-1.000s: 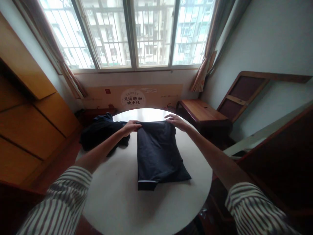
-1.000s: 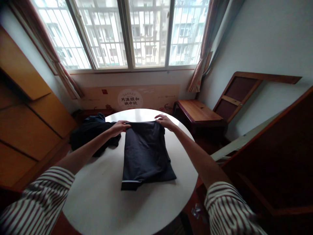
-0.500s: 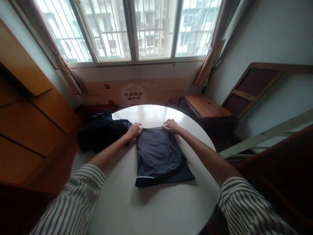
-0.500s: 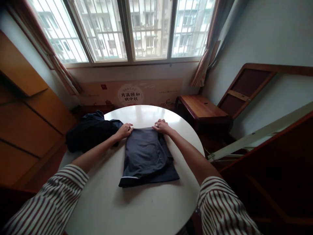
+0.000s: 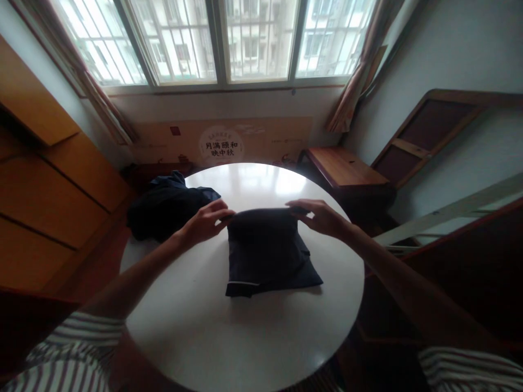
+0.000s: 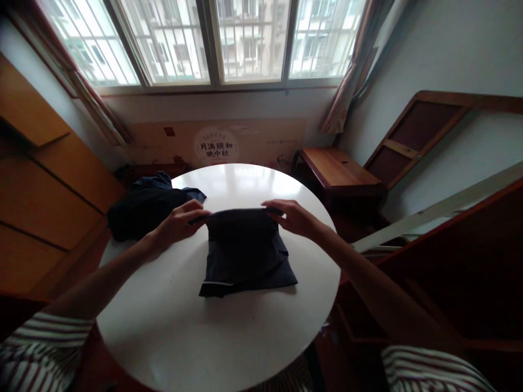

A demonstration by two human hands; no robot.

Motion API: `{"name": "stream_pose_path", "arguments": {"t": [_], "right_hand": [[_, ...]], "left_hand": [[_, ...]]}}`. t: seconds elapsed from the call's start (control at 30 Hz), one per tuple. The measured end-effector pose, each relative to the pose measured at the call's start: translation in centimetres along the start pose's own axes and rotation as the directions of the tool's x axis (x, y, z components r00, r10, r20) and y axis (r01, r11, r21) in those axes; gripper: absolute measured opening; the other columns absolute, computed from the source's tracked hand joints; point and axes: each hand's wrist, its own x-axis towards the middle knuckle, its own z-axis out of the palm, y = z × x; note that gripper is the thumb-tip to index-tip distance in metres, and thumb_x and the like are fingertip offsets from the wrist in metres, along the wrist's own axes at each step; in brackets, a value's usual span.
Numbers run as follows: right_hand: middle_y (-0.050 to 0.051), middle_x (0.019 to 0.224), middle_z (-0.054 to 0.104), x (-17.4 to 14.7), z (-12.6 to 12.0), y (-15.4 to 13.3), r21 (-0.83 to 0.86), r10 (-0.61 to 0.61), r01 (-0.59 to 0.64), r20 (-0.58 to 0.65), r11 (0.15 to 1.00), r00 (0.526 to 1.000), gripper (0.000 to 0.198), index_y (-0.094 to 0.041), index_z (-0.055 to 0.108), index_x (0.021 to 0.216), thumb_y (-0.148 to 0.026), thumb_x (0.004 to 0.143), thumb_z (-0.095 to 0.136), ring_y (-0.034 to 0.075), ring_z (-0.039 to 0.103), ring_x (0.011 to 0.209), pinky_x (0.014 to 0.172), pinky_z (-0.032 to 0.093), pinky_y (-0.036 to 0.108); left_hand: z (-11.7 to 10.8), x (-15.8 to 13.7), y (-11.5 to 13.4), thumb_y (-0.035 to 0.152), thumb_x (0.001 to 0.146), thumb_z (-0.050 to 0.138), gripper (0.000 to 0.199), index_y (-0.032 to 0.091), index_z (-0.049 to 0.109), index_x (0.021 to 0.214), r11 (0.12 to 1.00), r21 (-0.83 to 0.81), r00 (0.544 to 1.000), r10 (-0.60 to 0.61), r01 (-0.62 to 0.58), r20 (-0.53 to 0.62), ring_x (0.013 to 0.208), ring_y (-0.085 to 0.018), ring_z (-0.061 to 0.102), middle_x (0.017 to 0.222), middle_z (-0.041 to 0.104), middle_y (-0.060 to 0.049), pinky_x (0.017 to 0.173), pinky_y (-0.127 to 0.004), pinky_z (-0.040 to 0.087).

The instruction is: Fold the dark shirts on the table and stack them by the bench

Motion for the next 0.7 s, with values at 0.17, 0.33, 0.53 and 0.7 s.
{"name": "stream_pose_path", "arguments": {"t": [0.17,0.33,0.53,0.7], "right_hand": [[0.008,0.11,0.071,-8.3,-0.2,-5.5,-0.044,-0.267,0.273,0.108,0.961,0.958,0.037,-0.026,0.061,0.127,-0.013,0.095,0.047,0.02,0.066,0.102,0.089,0.056,0.036],[0.009,0.109,0.073,-13.4,2.1,-6.3,-0.166,-0.355,0.396,0.23,0.903,0.906,0.043,-0.022,0.062,0.126,-0.005,0.093,0.042,0.021,0.067,0.101,0.085,0.057,0.038],[0.014,0.114,0.07,-12.5,2.6,-7.3,-0.097,-0.258,0.284,0.219,0.954,0.941,0.034,-0.018,0.065,0.119,-0.033,0.089,0.061,0.028,0.062,0.109,0.095,0.051,0.05],[0.011,0.147,0.049,-7.7,5.6,-6.6,-0.13,-0.067,0.098,0.222,0.987,0.973,0.049,-0.024,0.043,0.146,-0.036,0.099,0.046,0.026,0.042,0.138,0.112,0.036,0.051]], "left_hand": [[-0.9,-6.4,7.8,0.009,0.092,0.054,0.039,0.021,0.052,0.13,0.935,0.15,0.943,0.299,-0.321,0.148,0.075,-0.015,0.059,0.084,0.059,-0.002,0.073,-0.032,0.056],[0.7,-9.8,11.4,0.006,0.092,0.051,0.03,0.015,0.056,0.12,0.88,0.131,0.866,0.405,-0.456,0.294,0.066,-0.015,0.058,0.074,0.06,-0.002,0.065,-0.032,0.054],[1.5,-8.7,12.6,0.033,0.094,0.056,0.019,0.016,0.064,0.093,0.938,0.019,0.894,0.324,-0.347,0.31,0.069,-0.017,0.058,0.072,0.06,-0.004,0.073,-0.036,0.052],[4.4,-5.3,12.4,0.035,0.098,0.047,0.038,0.014,0.055,0.128,0.997,0.024,0.938,0.066,-0.078,0.34,0.122,-0.029,0.052,0.128,0.058,-0.018,0.104,-0.048,0.042]]}}
